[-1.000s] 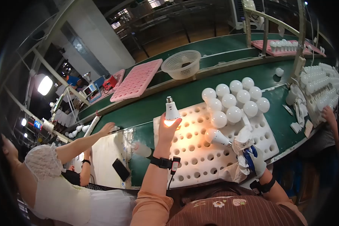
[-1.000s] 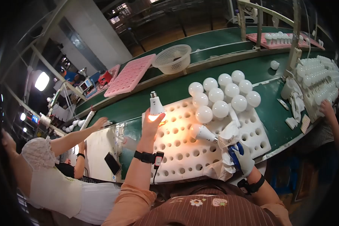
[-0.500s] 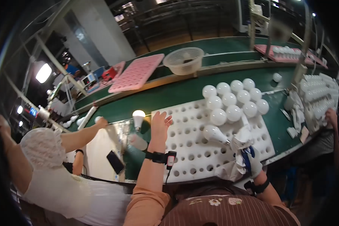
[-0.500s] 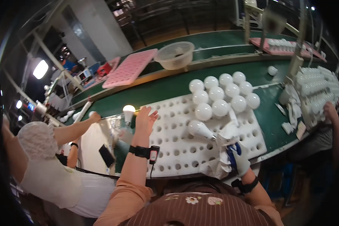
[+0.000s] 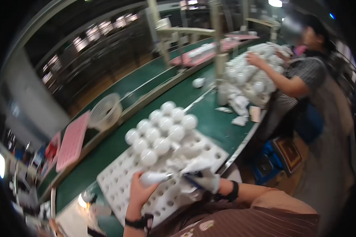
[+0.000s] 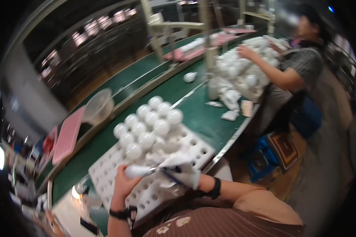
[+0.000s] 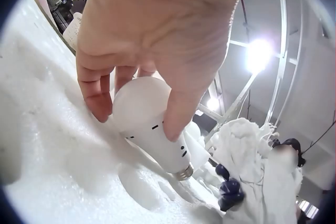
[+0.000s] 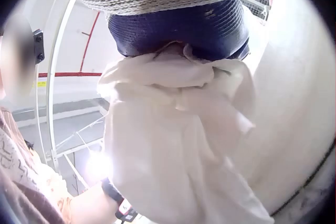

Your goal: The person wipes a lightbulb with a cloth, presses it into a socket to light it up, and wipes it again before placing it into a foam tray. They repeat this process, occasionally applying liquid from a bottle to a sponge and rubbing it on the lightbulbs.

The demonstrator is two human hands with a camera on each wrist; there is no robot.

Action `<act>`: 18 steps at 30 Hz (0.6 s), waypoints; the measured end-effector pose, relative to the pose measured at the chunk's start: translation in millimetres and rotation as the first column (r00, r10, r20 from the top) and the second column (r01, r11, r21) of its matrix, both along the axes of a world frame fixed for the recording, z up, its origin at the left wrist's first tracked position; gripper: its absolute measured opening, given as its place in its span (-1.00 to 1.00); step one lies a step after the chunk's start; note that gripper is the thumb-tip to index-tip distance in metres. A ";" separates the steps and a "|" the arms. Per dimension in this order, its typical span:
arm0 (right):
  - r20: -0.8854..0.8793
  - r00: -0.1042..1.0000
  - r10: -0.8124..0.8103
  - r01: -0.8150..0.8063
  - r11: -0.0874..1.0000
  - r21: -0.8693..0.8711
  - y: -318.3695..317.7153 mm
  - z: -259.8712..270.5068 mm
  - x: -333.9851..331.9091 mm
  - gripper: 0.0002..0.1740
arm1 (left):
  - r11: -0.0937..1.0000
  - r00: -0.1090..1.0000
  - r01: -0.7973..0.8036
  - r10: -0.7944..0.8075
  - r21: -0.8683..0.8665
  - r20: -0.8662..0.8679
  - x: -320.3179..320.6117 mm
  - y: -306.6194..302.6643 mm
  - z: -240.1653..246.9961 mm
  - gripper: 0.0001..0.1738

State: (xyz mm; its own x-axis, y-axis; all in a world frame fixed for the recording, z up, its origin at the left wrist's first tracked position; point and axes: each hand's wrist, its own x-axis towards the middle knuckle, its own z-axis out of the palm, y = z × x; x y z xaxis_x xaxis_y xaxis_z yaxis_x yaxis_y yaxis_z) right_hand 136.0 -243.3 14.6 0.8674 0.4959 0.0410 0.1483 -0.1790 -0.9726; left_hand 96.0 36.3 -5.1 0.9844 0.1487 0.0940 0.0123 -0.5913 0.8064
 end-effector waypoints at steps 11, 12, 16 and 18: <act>0.390 0.888 0.243 -0.249 0.968 -0.034 102.0 3.5 -19.2 -0.52 | 0.272 0.999 0.024 0.040 -0.962 0.036 -46.5 -44.4 -11.4 -0.19; -0.013 0.974 0.227 -0.220 0.955 0.200 110.6 7.3 -19.1 -0.49 | 0.143 0.971 -0.194 0.173 -0.971 -0.168 -46.5 -67.9 30.2 -0.16; 0.298 0.935 0.193 -0.101 0.949 -0.300 108.2 9.0 17.8 -0.59 | -0.326 0.982 -0.181 -0.114 -0.928 -0.151 -56.7 -39.7 24.1 -0.11; 0.463 0.885 0.036 0.050 0.984 -0.174 99.4 5.8 36.7 -0.60 | -0.324 0.984 -0.027 -0.173 -0.946 0.031 -59.7 -40.2 29.0 -0.09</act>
State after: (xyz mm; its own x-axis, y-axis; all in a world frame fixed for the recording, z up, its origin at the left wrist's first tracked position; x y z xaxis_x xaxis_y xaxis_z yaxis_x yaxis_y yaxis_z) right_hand 172.7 -143.9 20.4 0.7741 0.5265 0.3515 0.5716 -0.3428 -0.7454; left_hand 36.4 -3.8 23.9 0.9813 -0.1312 -0.1405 0.1684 0.9393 0.2990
